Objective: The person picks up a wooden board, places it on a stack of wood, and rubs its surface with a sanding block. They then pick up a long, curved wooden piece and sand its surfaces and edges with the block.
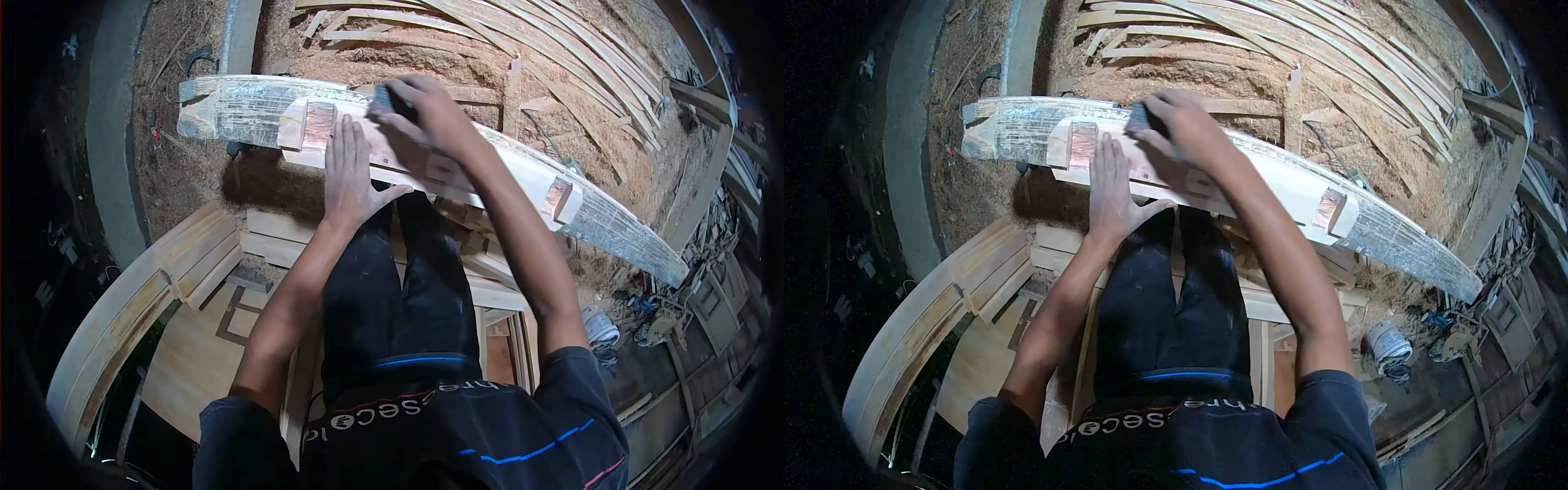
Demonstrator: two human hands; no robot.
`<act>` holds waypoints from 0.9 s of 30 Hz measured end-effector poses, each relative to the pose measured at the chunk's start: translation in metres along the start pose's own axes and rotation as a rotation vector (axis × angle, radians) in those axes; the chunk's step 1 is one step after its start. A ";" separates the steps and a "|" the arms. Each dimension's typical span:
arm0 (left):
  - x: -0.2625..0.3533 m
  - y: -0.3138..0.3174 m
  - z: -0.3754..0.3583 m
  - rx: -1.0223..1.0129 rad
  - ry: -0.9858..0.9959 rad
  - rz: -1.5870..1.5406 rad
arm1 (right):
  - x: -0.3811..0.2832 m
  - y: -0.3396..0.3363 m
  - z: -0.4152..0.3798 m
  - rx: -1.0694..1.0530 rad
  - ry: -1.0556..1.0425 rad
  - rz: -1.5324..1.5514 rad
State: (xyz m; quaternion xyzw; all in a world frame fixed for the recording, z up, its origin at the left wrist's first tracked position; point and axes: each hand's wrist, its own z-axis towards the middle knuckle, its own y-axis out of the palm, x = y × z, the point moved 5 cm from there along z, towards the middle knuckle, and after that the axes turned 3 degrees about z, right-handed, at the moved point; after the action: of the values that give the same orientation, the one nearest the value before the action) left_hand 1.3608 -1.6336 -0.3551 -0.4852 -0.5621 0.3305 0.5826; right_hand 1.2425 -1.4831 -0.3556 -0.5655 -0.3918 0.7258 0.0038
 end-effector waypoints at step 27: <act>-0.012 0.011 -0.006 -0.049 0.013 -0.089 | 0.010 -0.040 -0.040 -0.095 0.201 -0.132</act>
State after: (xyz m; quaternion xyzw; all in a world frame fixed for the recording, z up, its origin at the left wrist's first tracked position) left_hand 1.3668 -1.6430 -0.3688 -0.4759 -0.5874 0.2872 0.5883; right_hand 1.2539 -1.4284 -0.3425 -0.6078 -0.4598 0.6442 0.0641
